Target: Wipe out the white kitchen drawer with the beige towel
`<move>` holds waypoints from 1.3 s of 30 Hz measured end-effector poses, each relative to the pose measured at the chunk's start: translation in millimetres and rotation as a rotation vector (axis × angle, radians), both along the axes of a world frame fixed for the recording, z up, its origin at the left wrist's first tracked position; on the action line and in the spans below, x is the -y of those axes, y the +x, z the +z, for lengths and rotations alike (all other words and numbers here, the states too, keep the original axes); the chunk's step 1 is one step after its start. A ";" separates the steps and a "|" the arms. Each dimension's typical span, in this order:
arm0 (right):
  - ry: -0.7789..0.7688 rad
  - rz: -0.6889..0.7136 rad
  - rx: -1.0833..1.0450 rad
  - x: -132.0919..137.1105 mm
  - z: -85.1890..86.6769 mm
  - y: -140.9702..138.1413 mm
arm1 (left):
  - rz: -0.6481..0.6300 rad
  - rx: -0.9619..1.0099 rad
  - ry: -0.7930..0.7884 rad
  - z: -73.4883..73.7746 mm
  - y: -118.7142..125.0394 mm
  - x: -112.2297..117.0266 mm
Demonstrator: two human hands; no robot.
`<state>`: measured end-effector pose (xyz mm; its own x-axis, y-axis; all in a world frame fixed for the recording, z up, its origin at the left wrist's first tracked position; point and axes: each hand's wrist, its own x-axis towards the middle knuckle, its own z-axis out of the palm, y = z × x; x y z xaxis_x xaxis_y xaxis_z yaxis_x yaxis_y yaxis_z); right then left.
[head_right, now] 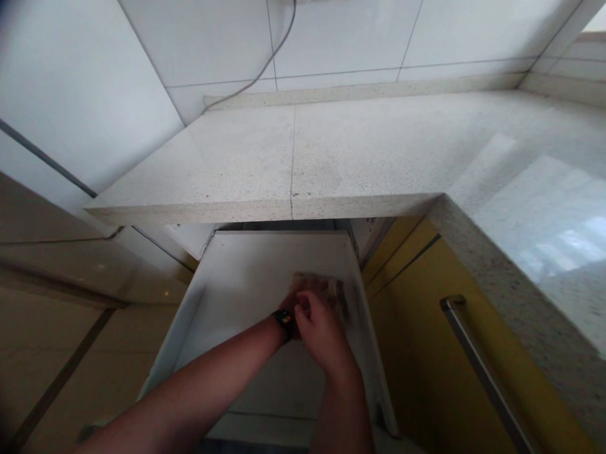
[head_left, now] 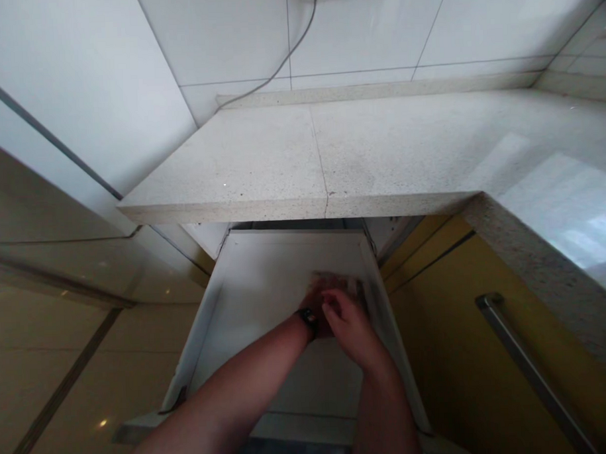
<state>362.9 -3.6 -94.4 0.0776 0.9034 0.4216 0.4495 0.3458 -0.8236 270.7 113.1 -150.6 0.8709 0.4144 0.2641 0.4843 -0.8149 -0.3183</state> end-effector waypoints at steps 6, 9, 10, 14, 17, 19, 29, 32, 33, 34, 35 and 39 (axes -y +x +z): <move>-0.060 0.030 -0.003 -0.2 -1.6 -2.7 | 0.358 0.173 -0.029 40.8 -41.3 -63.6; -0.074 0.023 0.023 -1.4 -1.3 -4.6 | 0.504 0.240 0.003 45.4 -78.6 -83.9; -0.075 0.030 0.029 -1.9 -1.3 -5.3 | 0.554 0.252 0.011 46.3 -93.8 -89.3; -0.095 0.062 0.050 -3.2 -1.1 -7.4 | 0.749 0.260 0.022 48.1 -153.5 -105.0; -0.117 0.063 0.051 -3.2 -0.7 -7.4 | 0.792 0.238 0.011 43.9 -180.0 -105.5; -0.125 0.062 0.048 -3.5 -0.6 -7.2 | 0.772 0.220 0.037 38.2 -186.6 -97.2; -0.113 0.075 0.095 -5.9 -0.5 -10.3 | 0.583 0.037 -0.066 4.6 -206.1 6.5; -0.117 0.074 0.105 -5.2 -0.8 -10.5 | 0.433 -0.043 -0.131 -8.3 -215.7 35.4; -0.120 0.073 0.116 -5.1 -1.1 -10.5 | 0.386 -0.058 -0.143 -11.9 -217.8 42.8; -0.125 0.073 0.128 -5.1 -1.4 -10.4 | 0.352 -0.063 -0.145 -14.9 -219.1 48.8; -0.131 0.073 0.139 -5.2 -1.7 -10.5 | 0.333 -0.064 -0.146 -17.0 -219.7 53.0; -0.159 0.074 0.152 -6.4 -2.6 -11.6 | 0.335 -0.066 -0.160 -16.2 -215.1 53.8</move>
<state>351.3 2.7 -97.1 -0.0450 0.9603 0.2752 0.5504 0.2537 -0.7954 55.6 59.3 -166.7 0.6930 0.7107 0.1206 0.7152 -0.6568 -0.2392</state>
